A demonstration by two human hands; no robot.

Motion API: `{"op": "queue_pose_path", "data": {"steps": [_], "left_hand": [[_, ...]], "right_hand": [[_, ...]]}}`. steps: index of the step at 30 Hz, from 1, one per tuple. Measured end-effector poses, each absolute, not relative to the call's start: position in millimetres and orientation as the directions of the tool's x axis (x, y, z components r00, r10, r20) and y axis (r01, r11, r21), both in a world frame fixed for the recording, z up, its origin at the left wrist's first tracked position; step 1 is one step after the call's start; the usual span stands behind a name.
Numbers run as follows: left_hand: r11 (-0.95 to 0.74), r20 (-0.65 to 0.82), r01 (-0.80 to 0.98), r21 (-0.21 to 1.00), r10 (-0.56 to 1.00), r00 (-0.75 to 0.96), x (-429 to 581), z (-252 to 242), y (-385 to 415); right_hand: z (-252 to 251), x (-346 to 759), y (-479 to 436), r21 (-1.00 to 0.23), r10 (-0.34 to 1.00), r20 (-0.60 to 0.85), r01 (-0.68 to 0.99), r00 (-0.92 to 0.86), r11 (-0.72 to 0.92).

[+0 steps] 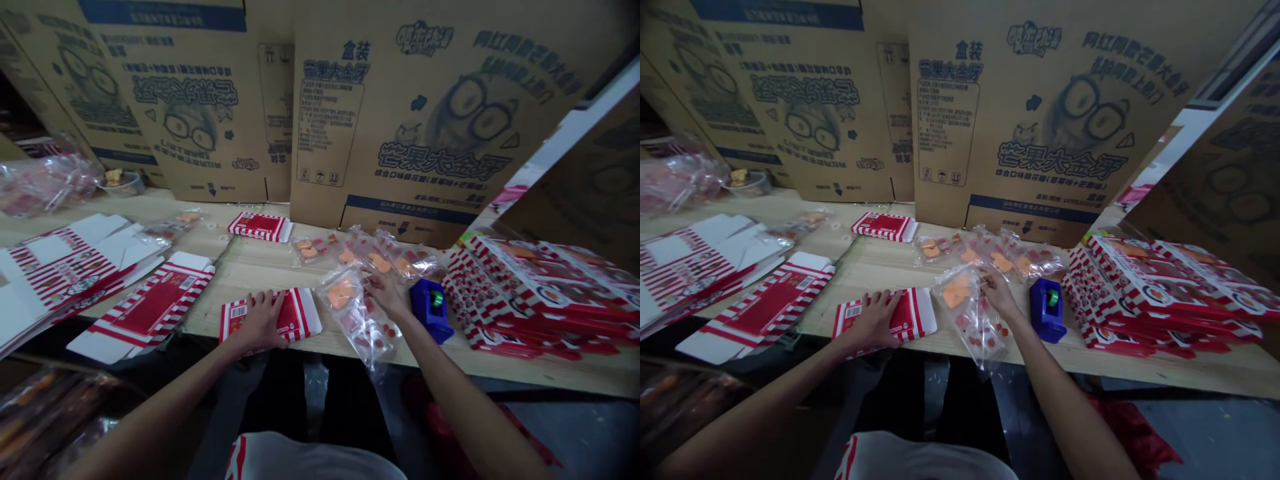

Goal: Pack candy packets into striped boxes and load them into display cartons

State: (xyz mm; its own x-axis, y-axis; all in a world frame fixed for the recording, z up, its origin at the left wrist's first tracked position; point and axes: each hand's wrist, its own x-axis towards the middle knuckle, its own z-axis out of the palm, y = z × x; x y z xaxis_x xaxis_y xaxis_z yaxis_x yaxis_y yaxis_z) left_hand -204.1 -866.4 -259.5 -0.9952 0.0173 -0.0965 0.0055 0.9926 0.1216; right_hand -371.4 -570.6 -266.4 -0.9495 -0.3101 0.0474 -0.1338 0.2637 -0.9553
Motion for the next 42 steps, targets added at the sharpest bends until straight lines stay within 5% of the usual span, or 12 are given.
{"op": "queue_pose_path", "data": {"steps": [6, 11, 16, 19, 22, 24, 26, 29, 34, 38, 42], "left_hand": [[0.984, 0.030, 0.074, 0.164, 0.070, -0.997, -204, -256, -843], [0.976, 0.068, 0.132, 0.175, 0.121, -0.990, -205, -261, -820], [0.978, -0.048, 0.120, 0.171, 0.130, -0.990, -207, -262, -814], [0.976, -0.160, 0.127, 0.176, 0.156, -0.975, -207, -261, -823], [0.970, -0.180, 0.160, 0.185, 0.194, -0.964, -207, -263, -826], [0.969, -0.137, 0.165, 0.182, 0.191, -0.972, -208, -265, -818], [0.966, -0.088, 0.184, 0.180, 0.202, -0.975, -209, -266, -804], [0.969, -0.017, 0.163, 0.185, 0.169, -0.985, -208, -259, -784], [0.951, 0.110, -0.154, 0.268, -0.189, -0.976, -192, -233, -763], [0.849, 0.119, -0.089, 0.521, -0.176, -0.977, -169, -238, -755], [0.469, 0.114, 0.061, 0.881, -0.086, -0.990, -152, -264, -758]], "right_hand": [[-243, -365, -573, -0.743, -0.633, 0.132, -0.499, -0.763, 0.446], [-241, -342, -599, -0.598, -0.821, -0.063, -0.637, -0.567, 0.486], [-271, -328, -601, -0.680, -0.632, -0.004, -0.461, -0.775, 0.570], [-289, -328, -562, -0.775, -0.205, 0.161, -0.252, -0.965, 0.579], [-300, -316, -528, -0.821, 0.093, 0.098, -0.028, -0.991, 0.570], [-304, -299, -529, -0.854, 0.084, 0.000, 0.043, -0.996, 0.518], [-303, -278, -547, -0.924, -0.089, -0.084, 0.044, -0.993, 0.380], [-296, -251, -578, -0.990, -0.259, -0.039, 0.002, -0.965, 0.140], [-277, -218, -590, -0.988, 0.129, 0.138, -0.128, -0.982, 0.085], [-271, -205, -584, -0.982, -0.011, -0.019, 0.021, -1.000, -0.187], [-271, -203, -566, -0.972, -0.116, -0.079, 0.102, -0.990, -0.211]]}}
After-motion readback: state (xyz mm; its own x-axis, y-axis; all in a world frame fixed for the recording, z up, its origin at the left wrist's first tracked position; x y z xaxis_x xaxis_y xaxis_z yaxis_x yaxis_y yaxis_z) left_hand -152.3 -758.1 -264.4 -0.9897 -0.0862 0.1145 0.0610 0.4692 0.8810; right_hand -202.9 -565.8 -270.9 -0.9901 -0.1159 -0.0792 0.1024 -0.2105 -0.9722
